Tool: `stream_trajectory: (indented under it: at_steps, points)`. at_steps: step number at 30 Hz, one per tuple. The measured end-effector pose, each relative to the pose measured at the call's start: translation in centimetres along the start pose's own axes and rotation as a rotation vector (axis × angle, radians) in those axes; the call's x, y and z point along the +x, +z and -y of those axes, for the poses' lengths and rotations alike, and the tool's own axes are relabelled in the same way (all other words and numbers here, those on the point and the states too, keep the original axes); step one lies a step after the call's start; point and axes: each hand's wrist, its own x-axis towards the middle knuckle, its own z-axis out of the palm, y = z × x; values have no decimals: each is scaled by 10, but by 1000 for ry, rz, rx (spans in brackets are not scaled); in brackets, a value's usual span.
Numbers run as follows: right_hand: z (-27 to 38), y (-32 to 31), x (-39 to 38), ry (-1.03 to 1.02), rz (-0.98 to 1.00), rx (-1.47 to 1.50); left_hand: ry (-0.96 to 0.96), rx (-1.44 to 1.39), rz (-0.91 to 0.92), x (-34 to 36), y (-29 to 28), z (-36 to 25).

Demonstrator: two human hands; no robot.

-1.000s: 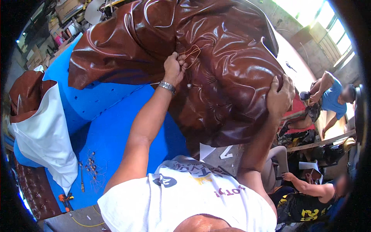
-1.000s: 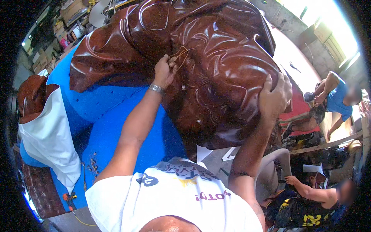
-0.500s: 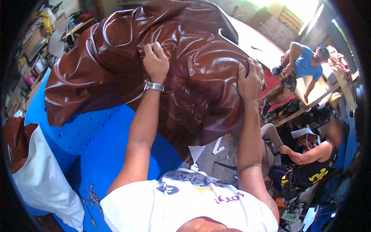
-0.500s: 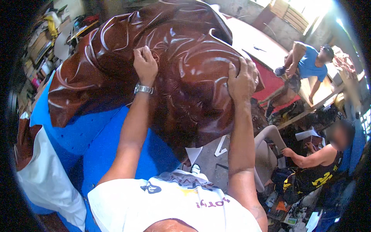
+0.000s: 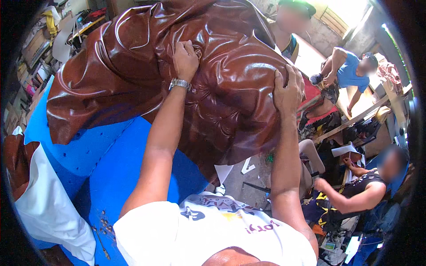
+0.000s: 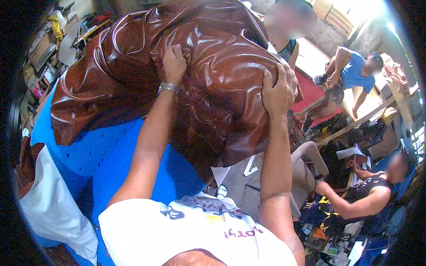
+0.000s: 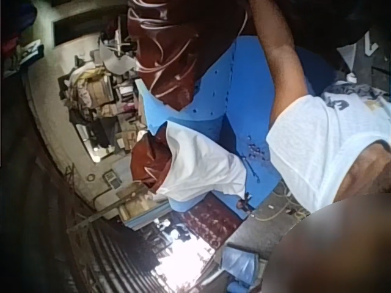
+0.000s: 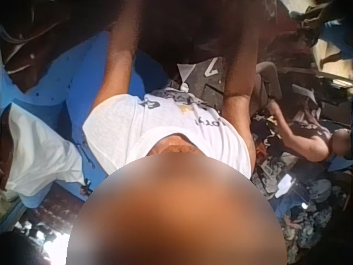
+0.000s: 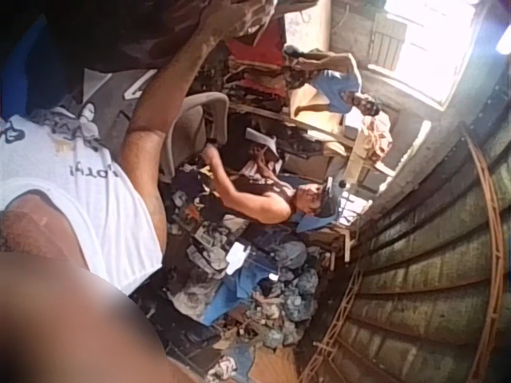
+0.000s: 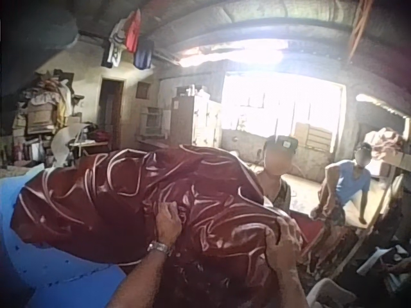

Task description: Secure a leather cover to a tufted sofa using upholstery needles and twine.

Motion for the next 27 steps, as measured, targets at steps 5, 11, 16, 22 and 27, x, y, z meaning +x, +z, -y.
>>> stream_trajectory:
  at_steps: [5,11,16,22,27]
  points:
    - [-6,0,0,-20,-26,37,-61,11,32,3,4,-1]
    - [-9,4,-2,-41,-50,64,2,-63,-51,-3,3,4]
    - [-10,3,-2,-29,-48,61,-42,-109,-112,-7,1,-3]
    - [-5,-1,-1,-29,-36,33,-110,-247,-120,-8,-4,-1]
    - [-3,-1,-1,-29,-35,33,-26,-275,-190,-4,-13,10]
